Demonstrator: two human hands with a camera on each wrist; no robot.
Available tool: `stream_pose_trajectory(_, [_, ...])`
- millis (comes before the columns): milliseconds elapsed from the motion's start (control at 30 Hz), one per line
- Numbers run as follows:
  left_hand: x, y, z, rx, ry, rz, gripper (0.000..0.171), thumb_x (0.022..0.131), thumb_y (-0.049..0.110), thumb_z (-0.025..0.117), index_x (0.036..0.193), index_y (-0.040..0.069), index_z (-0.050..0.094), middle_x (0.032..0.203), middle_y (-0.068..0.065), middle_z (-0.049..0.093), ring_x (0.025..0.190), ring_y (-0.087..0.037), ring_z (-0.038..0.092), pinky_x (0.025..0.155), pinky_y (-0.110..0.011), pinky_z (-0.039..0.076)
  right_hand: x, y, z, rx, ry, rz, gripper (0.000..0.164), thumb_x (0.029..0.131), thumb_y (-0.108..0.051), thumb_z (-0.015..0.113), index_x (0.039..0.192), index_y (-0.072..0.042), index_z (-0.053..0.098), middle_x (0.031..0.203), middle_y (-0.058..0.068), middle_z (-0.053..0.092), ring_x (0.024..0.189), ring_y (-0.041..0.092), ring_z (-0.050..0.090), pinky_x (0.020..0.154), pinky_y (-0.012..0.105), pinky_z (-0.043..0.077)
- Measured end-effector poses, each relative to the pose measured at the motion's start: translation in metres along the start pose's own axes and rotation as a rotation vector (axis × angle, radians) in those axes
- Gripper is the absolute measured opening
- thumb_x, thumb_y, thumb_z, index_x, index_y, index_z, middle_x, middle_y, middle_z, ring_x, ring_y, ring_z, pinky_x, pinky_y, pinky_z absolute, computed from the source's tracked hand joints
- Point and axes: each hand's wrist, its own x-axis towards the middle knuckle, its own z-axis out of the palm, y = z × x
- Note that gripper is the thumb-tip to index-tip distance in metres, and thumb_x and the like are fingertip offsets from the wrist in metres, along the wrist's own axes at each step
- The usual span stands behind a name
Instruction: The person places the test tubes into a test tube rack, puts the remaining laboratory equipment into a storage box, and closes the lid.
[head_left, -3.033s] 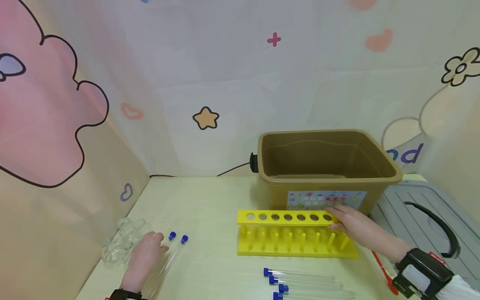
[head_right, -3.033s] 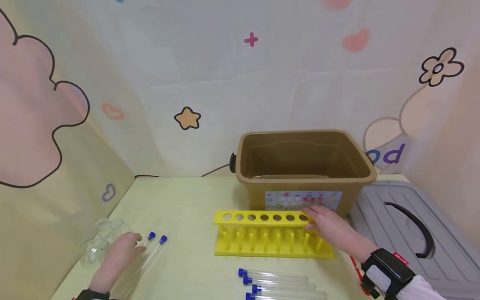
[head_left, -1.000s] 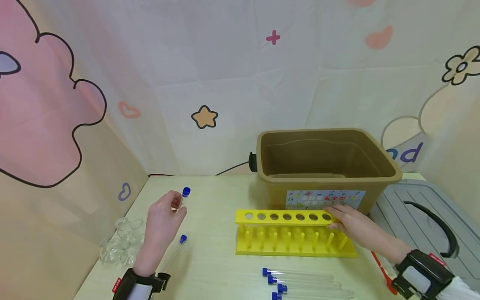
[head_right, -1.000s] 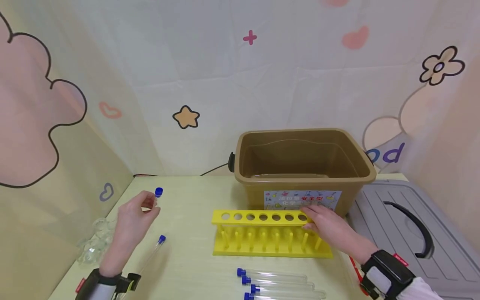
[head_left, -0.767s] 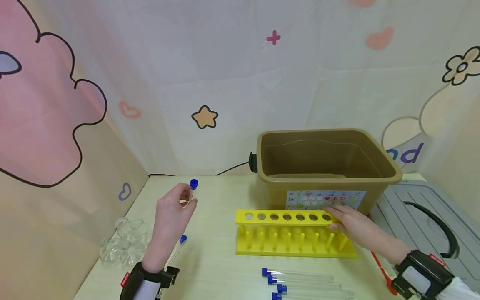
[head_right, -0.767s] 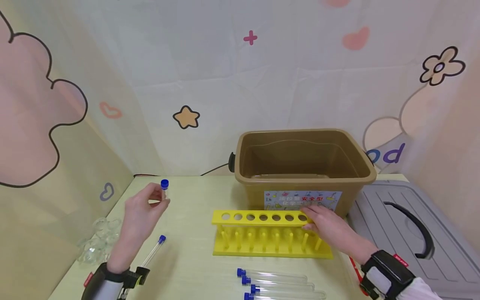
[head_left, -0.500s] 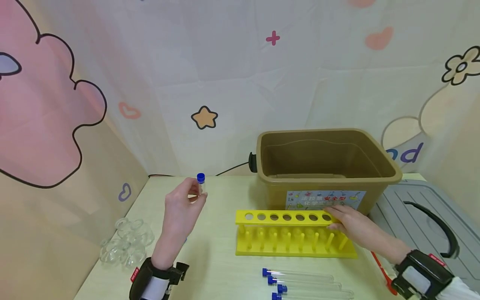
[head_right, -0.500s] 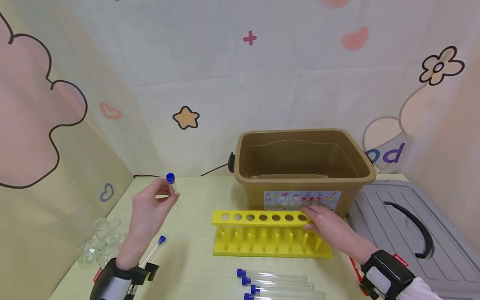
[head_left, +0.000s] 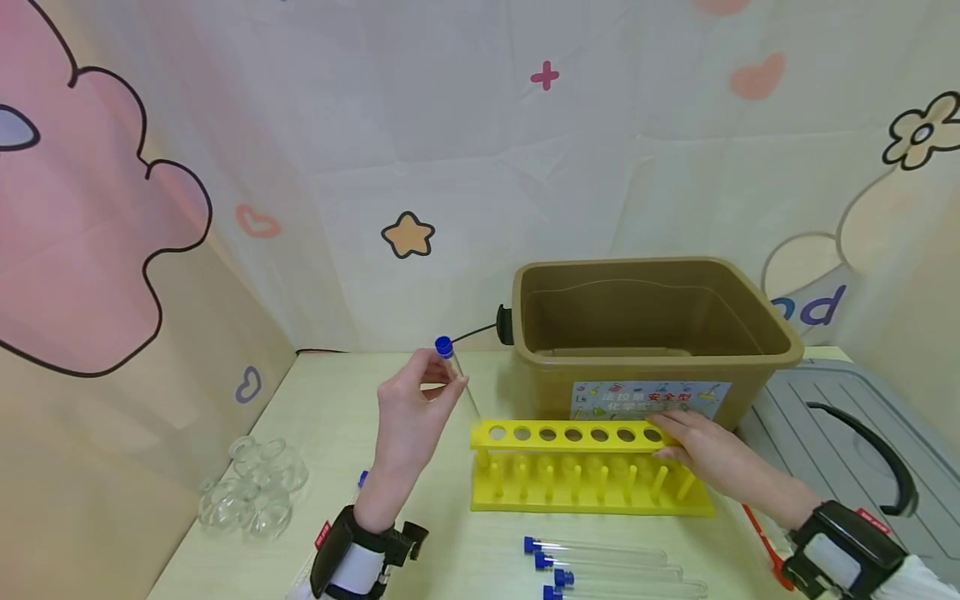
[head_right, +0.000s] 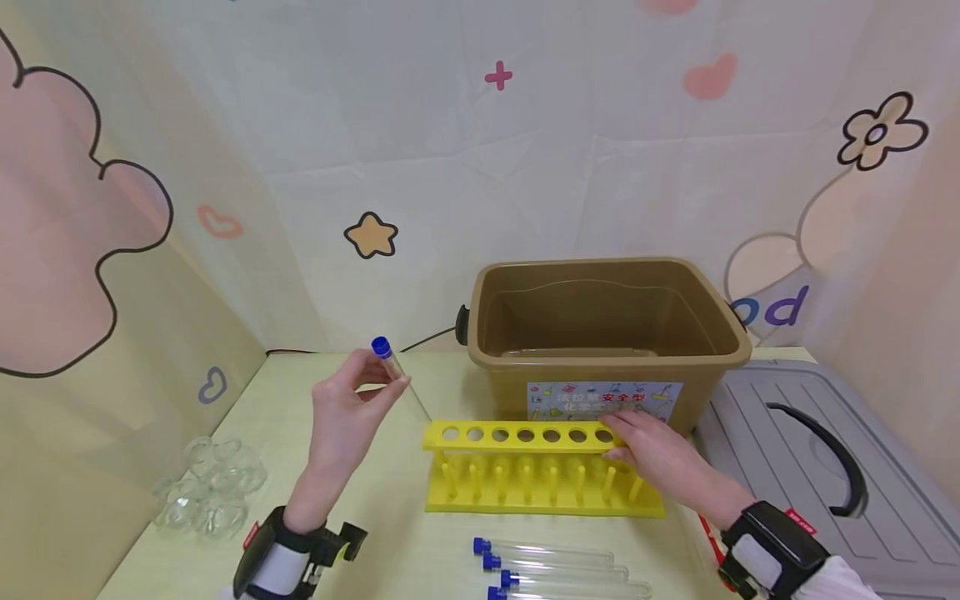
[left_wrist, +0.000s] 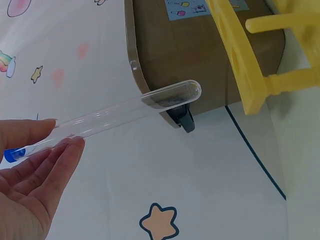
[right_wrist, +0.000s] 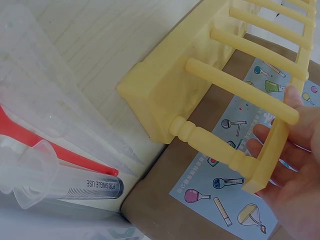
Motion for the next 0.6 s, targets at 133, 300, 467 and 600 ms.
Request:
stream_pose_trajectory(133, [-0.011,-0.049,0.024,0.029,-0.007,0.010,0.030,0.059,0.014,0.059,0.087,0.013,0.048,0.073,0.002,0.049,0.063,-0.008,0.048,0.050,-0.019,0.040,0.000,0.000,0.000,-0.001,-0.002,0.006,0.044,0.060,-0.024,0.055,0.098,-0.004,0.046,0.092,0.007,0.044,0.081,0.019,0.040,0.063,0.029,0.036])
stream_pose_trajectory(300, [-0.031,-0.124,0.058,0.135,-0.017,-0.014,0.037,0.059,0.022,0.059,0.093,0.022,0.044,0.078,0.010,0.048,0.065,-0.004,0.047,0.048,-0.016,0.039,0.000,0.000,0.000,-0.002,-0.006,0.006,0.044,0.060,-0.026,0.054,0.098,-0.004,0.046,0.092,0.007,0.044,0.081,0.019,0.041,0.063,0.029,0.036])
stream_pose_trajectory(467, [-0.042,-0.157,0.077,0.155,-0.026,-0.050,0.036,0.059,0.031,0.056,0.091,0.031,0.041,0.078,0.017,0.045,0.067,0.001,0.044,0.048,-0.014,0.038,-0.001,0.001,0.001,-0.004,0.003,0.009,0.044,0.060,-0.024,0.055,0.099,-0.005,0.046,0.092,0.006,0.044,0.081,0.018,0.041,0.063,0.028,0.036])
stream_pose_trajectory(600, [-0.045,-0.157,0.081,0.162,-0.037,-0.065,0.033,0.060,0.032,0.055,0.090,0.032,0.041,0.077,0.017,0.045,0.067,0.001,0.044,0.048,-0.013,0.037,-0.001,0.001,0.001,0.000,0.002,0.018,0.045,0.060,-0.026,0.054,0.099,-0.005,0.045,0.092,0.005,0.044,0.082,0.018,0.040,0.064,0.029,0.036])
